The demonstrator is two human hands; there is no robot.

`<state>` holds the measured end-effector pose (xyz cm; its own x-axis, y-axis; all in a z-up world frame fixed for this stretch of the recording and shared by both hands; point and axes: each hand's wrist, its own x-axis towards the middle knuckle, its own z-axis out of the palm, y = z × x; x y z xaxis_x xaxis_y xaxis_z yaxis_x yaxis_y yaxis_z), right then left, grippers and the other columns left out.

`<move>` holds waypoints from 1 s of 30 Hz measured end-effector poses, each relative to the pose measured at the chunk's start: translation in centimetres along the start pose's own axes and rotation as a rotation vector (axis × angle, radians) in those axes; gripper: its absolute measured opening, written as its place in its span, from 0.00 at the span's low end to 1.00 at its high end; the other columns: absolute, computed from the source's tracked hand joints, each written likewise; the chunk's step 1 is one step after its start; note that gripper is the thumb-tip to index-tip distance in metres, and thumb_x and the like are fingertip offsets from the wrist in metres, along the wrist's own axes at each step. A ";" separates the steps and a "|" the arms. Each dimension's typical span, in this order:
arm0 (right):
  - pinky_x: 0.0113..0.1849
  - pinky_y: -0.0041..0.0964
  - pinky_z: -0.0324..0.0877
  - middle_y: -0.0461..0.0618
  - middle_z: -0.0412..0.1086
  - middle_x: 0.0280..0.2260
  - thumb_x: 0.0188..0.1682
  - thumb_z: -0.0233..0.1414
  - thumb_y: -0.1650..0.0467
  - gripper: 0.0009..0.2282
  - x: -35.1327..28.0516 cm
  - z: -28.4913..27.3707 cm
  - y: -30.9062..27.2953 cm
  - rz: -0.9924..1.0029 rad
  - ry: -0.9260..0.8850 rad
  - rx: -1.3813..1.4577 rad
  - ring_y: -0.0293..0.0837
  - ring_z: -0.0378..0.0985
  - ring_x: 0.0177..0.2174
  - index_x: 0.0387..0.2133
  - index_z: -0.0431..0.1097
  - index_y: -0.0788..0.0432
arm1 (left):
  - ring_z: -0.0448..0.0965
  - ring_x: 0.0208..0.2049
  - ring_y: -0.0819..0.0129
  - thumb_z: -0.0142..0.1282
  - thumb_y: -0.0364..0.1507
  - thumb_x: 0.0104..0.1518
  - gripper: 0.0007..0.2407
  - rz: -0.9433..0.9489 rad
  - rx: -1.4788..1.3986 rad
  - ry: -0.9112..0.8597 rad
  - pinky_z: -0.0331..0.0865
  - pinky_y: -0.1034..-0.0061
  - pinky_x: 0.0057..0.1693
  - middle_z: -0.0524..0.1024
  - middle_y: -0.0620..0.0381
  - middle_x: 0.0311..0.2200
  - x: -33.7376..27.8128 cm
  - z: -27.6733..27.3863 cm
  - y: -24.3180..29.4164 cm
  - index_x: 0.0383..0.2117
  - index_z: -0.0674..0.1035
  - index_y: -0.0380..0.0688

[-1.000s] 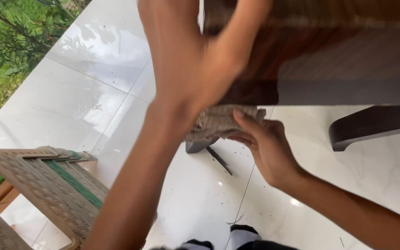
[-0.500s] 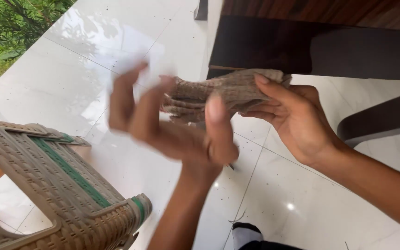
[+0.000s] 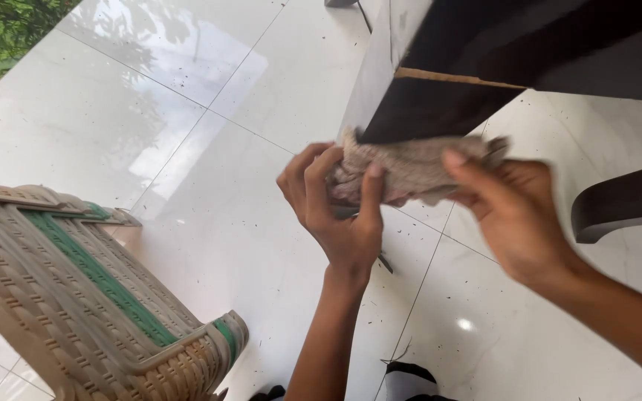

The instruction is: Cleaning a wooden table with a spray bottle and cloth.

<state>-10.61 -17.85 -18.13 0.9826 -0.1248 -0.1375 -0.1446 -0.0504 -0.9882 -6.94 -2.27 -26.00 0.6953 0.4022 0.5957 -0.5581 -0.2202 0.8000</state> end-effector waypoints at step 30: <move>0.43 0.35 0.78 0.55 0.80 0.37 0.56 0.55 0.69 0.11 -0.2 -1.1 3.4 -0.239 -0.015 -0.324 0.39 0.82 0.37 0.40 0.77 0.68 | 0.72 0.37 0.67 0.80 0.26 0.40 0.17 -0.017 0.111 -0.097 0.63 0.68 0.48 0.73 0.61 0.32 0.9 -2.5 -1.7 0.31 0.78 0.44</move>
